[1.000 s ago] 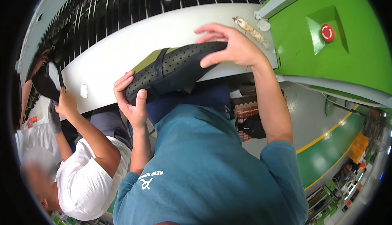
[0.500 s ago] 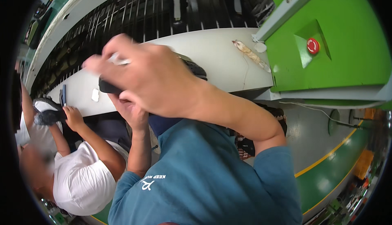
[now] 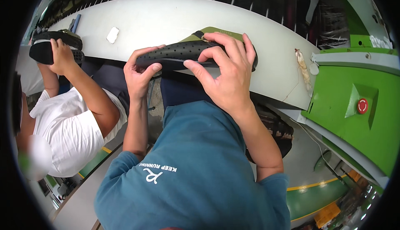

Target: The person assembles sandals on a factory assembly line. They pick up a black sole and a green upper, apply adhesive to the sole using a small tool, and press the two parts together. The person repeats this process for multiple units, inspecting the bond and placing the finished sandals on a conveyor belt.

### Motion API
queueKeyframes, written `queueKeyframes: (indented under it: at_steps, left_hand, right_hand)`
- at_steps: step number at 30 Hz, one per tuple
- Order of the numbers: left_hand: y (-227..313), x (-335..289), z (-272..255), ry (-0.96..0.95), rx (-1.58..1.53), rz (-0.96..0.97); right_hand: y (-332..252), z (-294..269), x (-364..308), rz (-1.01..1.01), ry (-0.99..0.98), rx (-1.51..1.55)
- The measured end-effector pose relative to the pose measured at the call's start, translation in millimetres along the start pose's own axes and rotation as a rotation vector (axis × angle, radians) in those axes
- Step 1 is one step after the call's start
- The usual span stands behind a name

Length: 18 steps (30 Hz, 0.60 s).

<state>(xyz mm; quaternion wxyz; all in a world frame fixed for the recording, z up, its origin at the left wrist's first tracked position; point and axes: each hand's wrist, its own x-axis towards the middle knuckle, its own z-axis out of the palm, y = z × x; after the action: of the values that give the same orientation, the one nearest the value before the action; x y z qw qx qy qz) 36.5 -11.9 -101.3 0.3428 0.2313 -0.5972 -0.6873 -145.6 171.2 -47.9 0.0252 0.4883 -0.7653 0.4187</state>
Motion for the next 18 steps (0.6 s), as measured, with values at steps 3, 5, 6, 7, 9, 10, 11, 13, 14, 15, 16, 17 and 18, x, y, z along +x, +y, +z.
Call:
queueKeyframes:
  at_steps: [3,5,6,7,9,10,11,13,14,15,16,17,18]
  left_hand:
    - [5,12,-8,-0.13,0.083,0.05]
    - [11,21,-6,-0.169,0.101,0.035]
    - [16,25,-5,-0.194,0.133,0.036]
    - [21,29,-4,-0.226,0.165,0.036]
    - [30,35,0,-0.241,0.207,0.003]
    - [33,37,0,-0.257,0.237,-0.004]
    - [35,39,1,-0.272,0.266,-0.011]
    - [41,41,5,-0.289,0.34,0.018]
    - [42,41,5,-0.307,0.384,0.043]
    - [43,42,5,-0.327,0.426,0.069]
    - [45,43,6,-0.338,0.459,0.088]
    - [47,44,6,-0.35,0.492,0.107]
    - [49,45,7,-0.36,0.523,0.128]
  right_hand:
    - [2,0,4,0.002,-0.015,-0.002]
    - [2,-1,7,0.025,-0.027,0.019]
    - [1,-2,8,0.042,-0.035,0.035]
    - [1,-3,9,0.063,-0.039,0.048]
    - [0,-3,11,0.081,-0.053,0.054]
    - [-1,-4,12,0.092,-0.063,0.062]
    - [-2,-4,12,0.102,-0.074,0.069]
    - [-3,-4,13,0.108,-0.072,0.056]
    - [-3,-4,13,0.111,-0.072,0.05]
    - [-1,-2,13,0.102,-0.059,0.054]
    - [0,0,14,0.093,-0.046,0.059]
    - [2,2,14,0.084,-0.033,0.063]
    - [2,3,14,0.077,-0.027,0.057]
